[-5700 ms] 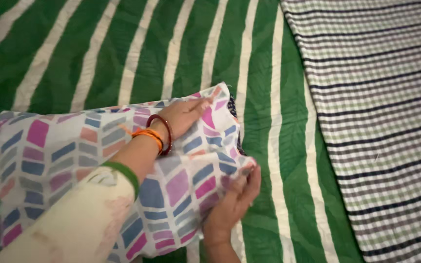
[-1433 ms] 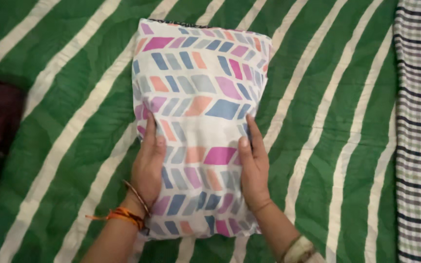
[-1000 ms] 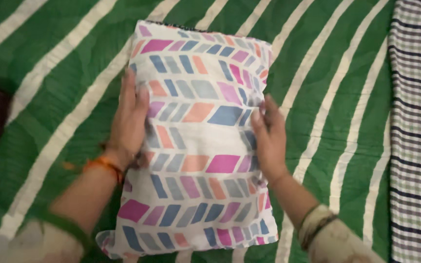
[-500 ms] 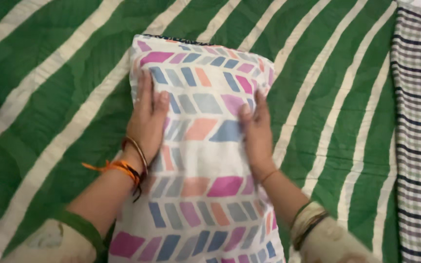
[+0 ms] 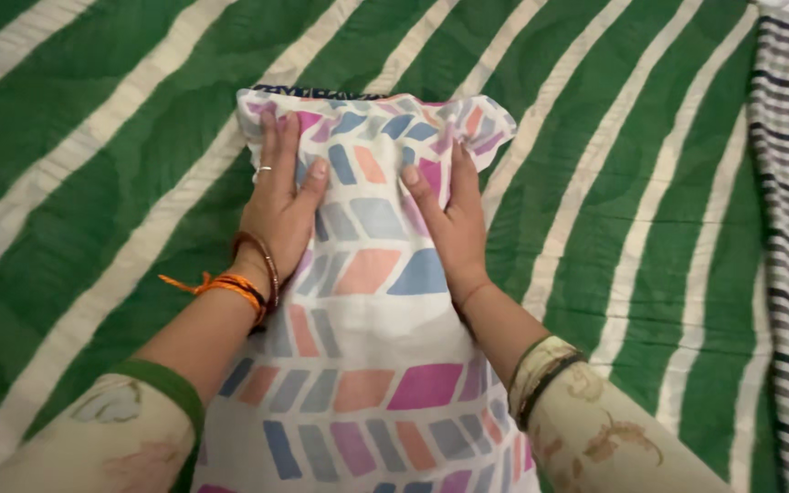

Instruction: The person straightens a floral pillowcase on a bed with a green striped sheet, then smooths the sheet and a second striped sheet on an adjacent bed. The person then smooths a patterned bedspread on a third bed.

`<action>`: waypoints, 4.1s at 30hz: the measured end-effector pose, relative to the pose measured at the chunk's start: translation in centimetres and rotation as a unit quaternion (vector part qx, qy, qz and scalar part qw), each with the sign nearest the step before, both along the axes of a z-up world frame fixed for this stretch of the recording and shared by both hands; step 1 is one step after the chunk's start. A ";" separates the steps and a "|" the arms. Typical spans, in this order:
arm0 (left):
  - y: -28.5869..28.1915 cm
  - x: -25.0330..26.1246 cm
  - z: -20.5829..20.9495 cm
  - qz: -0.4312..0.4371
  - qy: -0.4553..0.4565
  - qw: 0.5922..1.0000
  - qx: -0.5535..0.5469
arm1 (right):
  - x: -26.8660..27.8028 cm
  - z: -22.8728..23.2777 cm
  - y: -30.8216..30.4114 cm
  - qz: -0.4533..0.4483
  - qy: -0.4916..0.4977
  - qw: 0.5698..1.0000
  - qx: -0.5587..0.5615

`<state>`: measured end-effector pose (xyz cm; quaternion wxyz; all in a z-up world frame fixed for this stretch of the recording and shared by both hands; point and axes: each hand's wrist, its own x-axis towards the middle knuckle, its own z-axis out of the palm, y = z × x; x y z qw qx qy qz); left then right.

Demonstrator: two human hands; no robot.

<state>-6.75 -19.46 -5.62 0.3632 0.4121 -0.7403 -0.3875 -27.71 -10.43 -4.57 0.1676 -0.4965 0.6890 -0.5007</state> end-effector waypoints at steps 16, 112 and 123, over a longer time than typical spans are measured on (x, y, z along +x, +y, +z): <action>13.3 10.4 5.7 -0.117 -0.048 0.987 0.099 | 2.8 6.7 17.5 0.070 -0.245 0.959 0.126; 16.4 6.7 17.0 -0.081 -0.141 0.979 -0.120 | -1.5 14.6 25.1 -0.066 -0.048 0.991 0.103; 18.7 11.0 8.2 0.185 -0.214 0.945 -0.162 | 8.0 12.5 21.2 0.006 0.179 0.972 0.155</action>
